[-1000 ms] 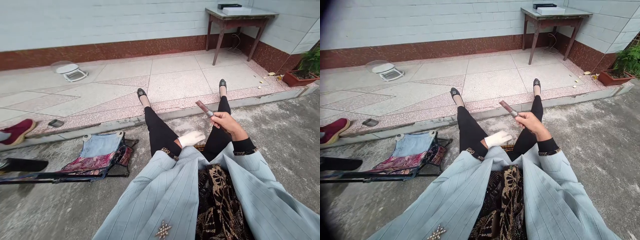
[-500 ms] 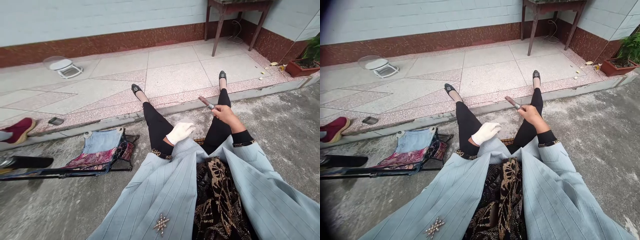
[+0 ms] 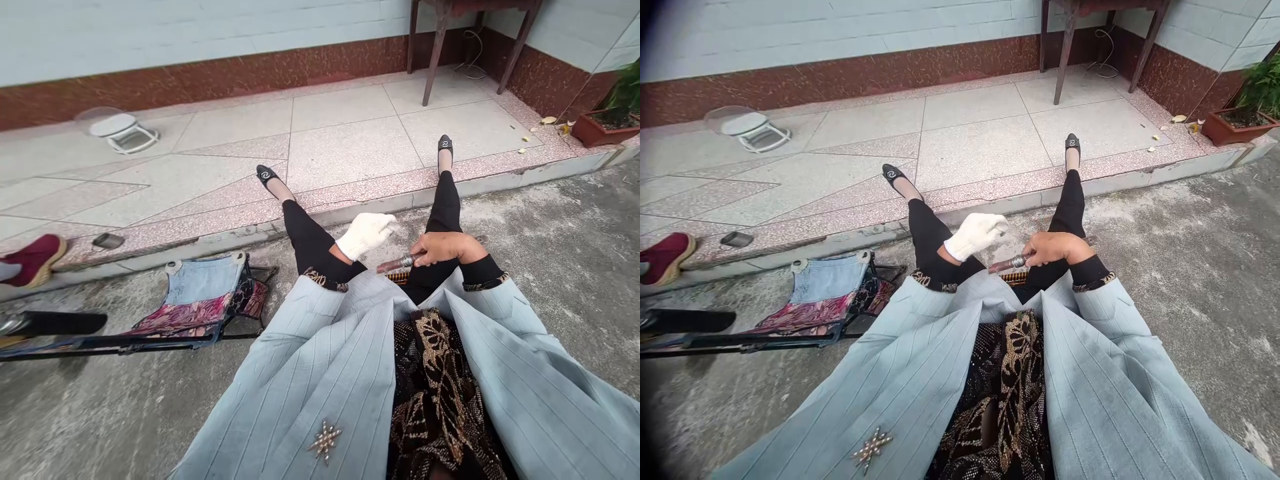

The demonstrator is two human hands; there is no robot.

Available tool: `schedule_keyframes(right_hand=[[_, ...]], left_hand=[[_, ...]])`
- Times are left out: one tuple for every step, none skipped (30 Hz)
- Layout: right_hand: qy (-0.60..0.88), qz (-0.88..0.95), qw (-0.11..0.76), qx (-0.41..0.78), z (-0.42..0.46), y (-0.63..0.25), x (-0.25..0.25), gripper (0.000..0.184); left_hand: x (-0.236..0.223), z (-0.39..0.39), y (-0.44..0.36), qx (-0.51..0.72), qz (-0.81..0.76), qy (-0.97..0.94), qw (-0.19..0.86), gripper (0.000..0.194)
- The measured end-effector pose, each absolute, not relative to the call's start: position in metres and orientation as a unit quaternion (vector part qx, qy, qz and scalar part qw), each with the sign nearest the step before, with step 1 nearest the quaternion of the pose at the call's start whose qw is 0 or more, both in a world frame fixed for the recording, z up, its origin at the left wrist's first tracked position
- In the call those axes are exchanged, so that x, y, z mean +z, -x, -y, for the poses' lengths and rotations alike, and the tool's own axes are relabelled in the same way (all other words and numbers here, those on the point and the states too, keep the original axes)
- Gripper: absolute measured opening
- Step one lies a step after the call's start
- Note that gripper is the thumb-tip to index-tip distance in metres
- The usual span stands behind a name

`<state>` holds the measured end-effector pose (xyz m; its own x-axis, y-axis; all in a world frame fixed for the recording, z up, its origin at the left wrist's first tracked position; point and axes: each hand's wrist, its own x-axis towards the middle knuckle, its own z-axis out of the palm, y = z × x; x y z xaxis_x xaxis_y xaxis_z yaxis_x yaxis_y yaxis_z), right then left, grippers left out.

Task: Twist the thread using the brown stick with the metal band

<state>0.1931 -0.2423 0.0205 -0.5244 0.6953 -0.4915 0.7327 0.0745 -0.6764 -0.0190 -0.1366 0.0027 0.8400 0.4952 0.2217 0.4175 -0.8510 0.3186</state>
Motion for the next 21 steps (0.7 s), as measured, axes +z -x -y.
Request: schedule_keyframes(right_hand=[[-0.468, -0.738, -0.008, -0.487, 0.245, -0.196, 0.024, 0.018], [-0.461, -0.743, -0.044, -0.483, 0.247, -0.198, 0.028, 0.019], [-0.467, -0.746, -0.086, -0.466, 0.25, -0.201, 0.031, 0.02], [-0.481, -0.745, -0.127, -0.445, 0.252, -0.204, 0.034, 0.021], [-0.497, -0.737, -0.162, -0.428, 0.253, -0.206, 0.036, 0.022], [-0.511, -0.724, -0.187, -0.424, 0.254, -0.207, 0.036, 0.023], [-0.52, -0.708, -0.205, -0.431, 0.254, -0.208, 0.036, 0.025], [-0.526, -0.69, -0.22, -0.445, 0.253, -0.209, 0.034, 0.027], [-0.529, -0.673, -0.237, -0.459, 0.252, -0.209, 0.031, 0.028], [-0.533, -0.658, -0.255, -0.467, 0.251, -0.21, 0.029, 0.028], [-0.539, -0.644, -0.274, -0.468, 0.249, -0.21, 0.025, 0.027], [-0.548, -0.633, -0.293, -0.462, 0.247, -0.211, 0.022, 0.027], [-0.558, -0.622, -0.308, -0.455, 0.245, -0.212, 0.019, 0.026], [-0.571, -0.613, -0.318, -0.444, 0.243, -0.213, 0.016, 0.025], [-0.587, -0.605, -0.324, -0.43, 0.242, -0.215, 0.013, 0.024], [-0.607, -0.597, -0.325, -0.411, 0.24, -0.217, 0.011, 0.023], [-0.629, -0.591, -0.324, -0.388, 0.239, -0.219, 0.008, 0.023], [-0.65, -0.588, -0.318, -0.361, 0.238, -0.221, 0.006, 0.023], [-0.669, -0.588, -0.308, -0.334, 0.238, -0.222, 0.005, 0.023], [-0.686, -0.59, -0.293, -0.308, 0.238, -0.224, 0.004, 0.024], [-0.703, -0.594, -0.271, -0.282, 0.238, -0.225, 0.003, 0.024]], left_hand=[[-0.002, 0.134, 0.013, 0.153, -0.25, -0.939, 0.179, 0.03], [-0.009, 0.133, 0.008, 0.163, -0.259, -0.924, 0.228, 0.033], [-0.016, 0.134, 0.004, 0.171, -0.265, -0.908, 0.277, 0.036], [-0.024, 0.138, 0.0, 0.18, -0.281, -0.885, 0.324, 0.04], [-0.033, 0.143, -0.003, 0.188, -0.298, -0.86, 0.37, 0.044], [-0.041, 0.15, -0.005, 0.173, -0.287, -0.843, 0.421, 0.046], [-0.048, 0.157, -0.006, 0.176, -0.285, -0.818, 0.469, 0.049], [-0.054, 0.165, -0.006, 0.162, -0.264, -0.8, 0.513, 0.051], [-0.058, 0.172, -0.007, 0.154, -0.256, -0.787, 0.54, 0.052], [-0.061, 0.178, -0.007, 0.151, -0.256, -0.779, 0.552, 0.052], [-0.063, 0.182, -0.007, 0.149, -0.257, -0.781, 0.549, 0.053], [-0.063, 0.184, -0.006, 0.15, -0.261, -0.791, 0.532, 0.053], [-0.063, 0.186, -0.006, 0.149, -0.26, -0.809, 0.506, 0.052], [-0.062, 0.186, -0.006, 0.143, -0.255, -0.832, 0.472, 0.051], [-0.061, 0.185, -0.005, 0.131, -0.247, -0.856, 0.434, 0.049], [-0.06, 0.184, -0.005, 0.111, -0.238, -0.881, 0.393, 0.047], [-0.059, 0.184, -0.004, 0.086, -0.23, -0.904, 0.349, 0.046], [-0.057, 0.183, -0.004, 0.06, -0.225, -0.924, 0.302, 0.044], [-0.055, 0.183, -0.003, 0.035, -0.225, -0.94, 0.255, 0.044], [-0.053, 0.183, -0.002, 0.014, -0.228, -0.951, 0.209, 0.045], [-0.051, 0.182, -0.001, -0.002, -0.231, -0.958, 0.168, 0.046]])
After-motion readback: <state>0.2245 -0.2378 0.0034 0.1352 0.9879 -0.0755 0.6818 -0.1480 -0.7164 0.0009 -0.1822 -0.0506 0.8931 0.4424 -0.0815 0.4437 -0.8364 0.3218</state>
